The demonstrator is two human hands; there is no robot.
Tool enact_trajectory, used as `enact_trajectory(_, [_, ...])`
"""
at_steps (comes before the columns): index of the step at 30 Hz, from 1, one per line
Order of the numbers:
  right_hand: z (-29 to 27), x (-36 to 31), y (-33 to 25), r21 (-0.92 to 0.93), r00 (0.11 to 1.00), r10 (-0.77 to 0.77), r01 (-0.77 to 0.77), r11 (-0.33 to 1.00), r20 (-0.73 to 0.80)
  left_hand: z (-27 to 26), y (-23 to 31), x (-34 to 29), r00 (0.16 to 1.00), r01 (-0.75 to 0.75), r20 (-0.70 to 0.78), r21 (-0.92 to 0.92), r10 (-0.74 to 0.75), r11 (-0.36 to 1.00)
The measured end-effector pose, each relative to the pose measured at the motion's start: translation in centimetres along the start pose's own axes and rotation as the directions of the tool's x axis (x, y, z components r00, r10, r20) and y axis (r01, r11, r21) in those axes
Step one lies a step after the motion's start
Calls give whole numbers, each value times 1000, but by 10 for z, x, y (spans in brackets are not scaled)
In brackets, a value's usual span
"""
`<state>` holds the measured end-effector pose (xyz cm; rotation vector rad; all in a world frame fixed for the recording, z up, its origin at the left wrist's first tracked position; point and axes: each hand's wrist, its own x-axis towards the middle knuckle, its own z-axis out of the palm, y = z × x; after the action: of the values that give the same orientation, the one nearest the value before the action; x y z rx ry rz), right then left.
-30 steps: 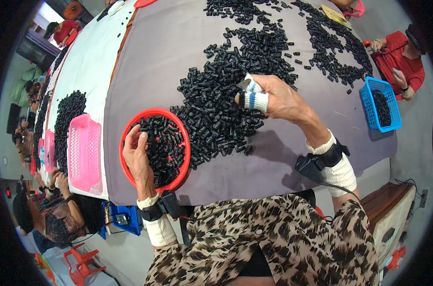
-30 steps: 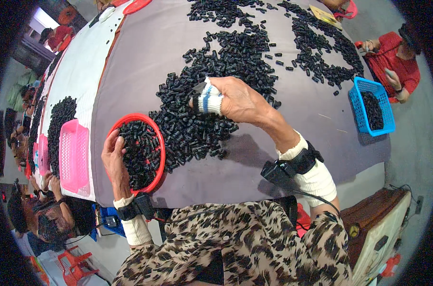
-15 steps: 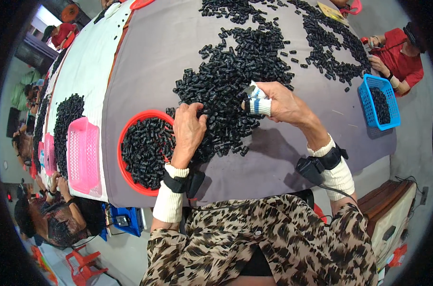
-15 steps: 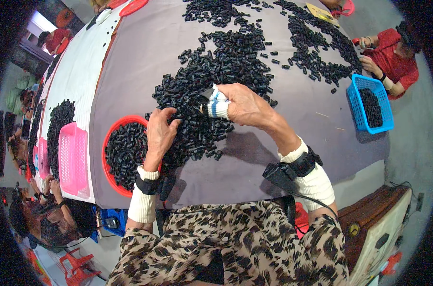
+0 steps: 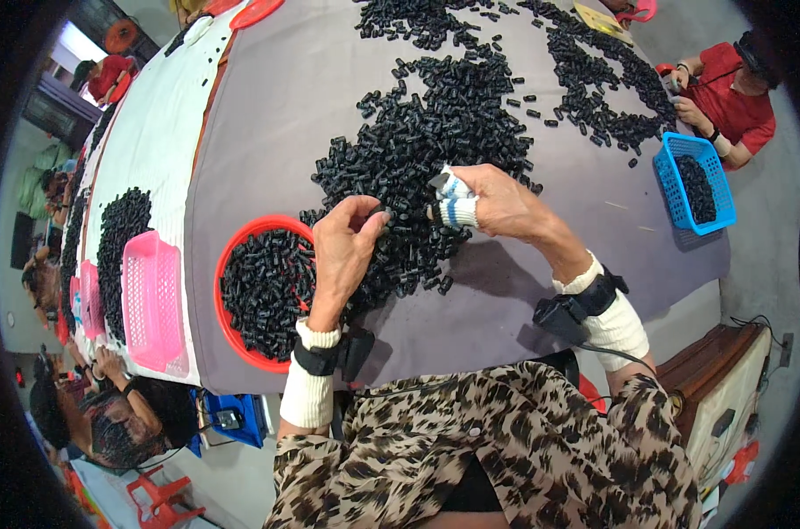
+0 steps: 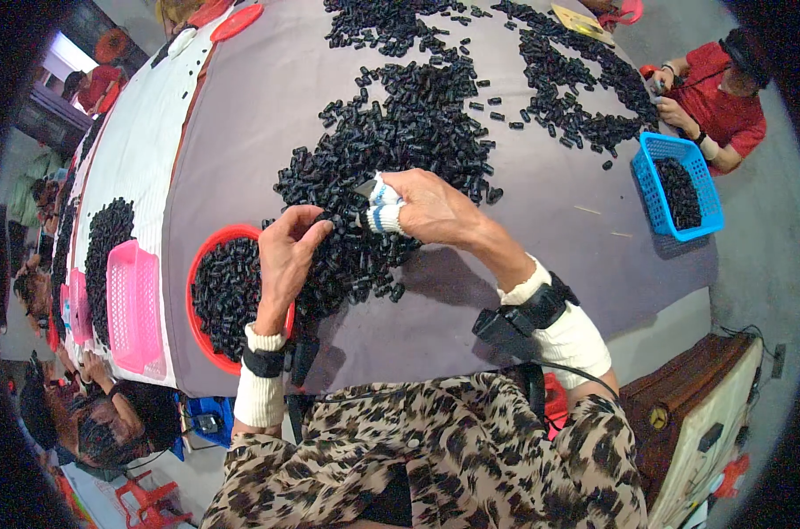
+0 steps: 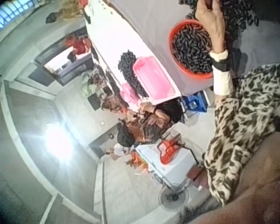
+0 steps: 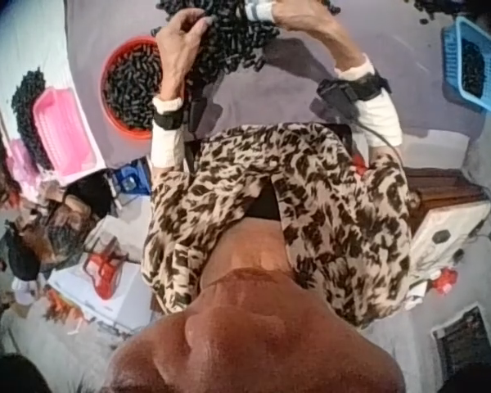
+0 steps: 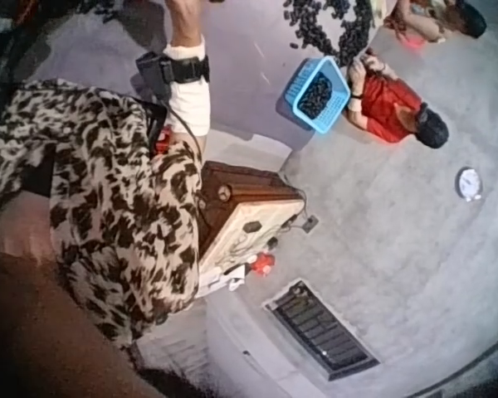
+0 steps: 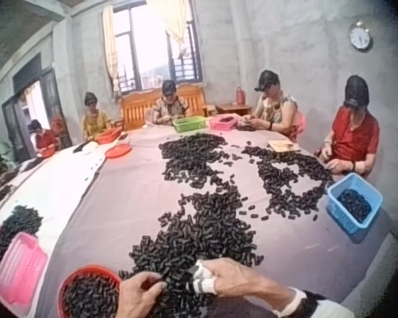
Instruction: Sorting small black plastic shoe components from a pile on the table into a small container.
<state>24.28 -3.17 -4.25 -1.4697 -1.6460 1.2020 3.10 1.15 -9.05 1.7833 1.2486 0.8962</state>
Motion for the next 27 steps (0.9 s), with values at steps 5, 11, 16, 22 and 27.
enact_trajectory(5, [13,9,-16,100,993,-78,87,991,-93,-17,32,-10,998,43,58,-298,-27,954])
enact_trajectory(11, [15,5,-39,193,989,-138,146,970,-54,-24,58,-15,994,-51,71,-339,79,939])
enact_trajectory(16, [16,2,-45,214,988,-149,152,965,-30,-25,57,-13,997,-13,61,-521,53,854])
enact_trajectory(22, [20,-1,-51,296,981,-192,194,935,-37,-23,60,-13,991,89,131,-760,17,644])
enact_trajectory(27, [26,7,-39,157,969,-235,244,957,-73,-25,54,-10,980,139,187,-884,65,446])
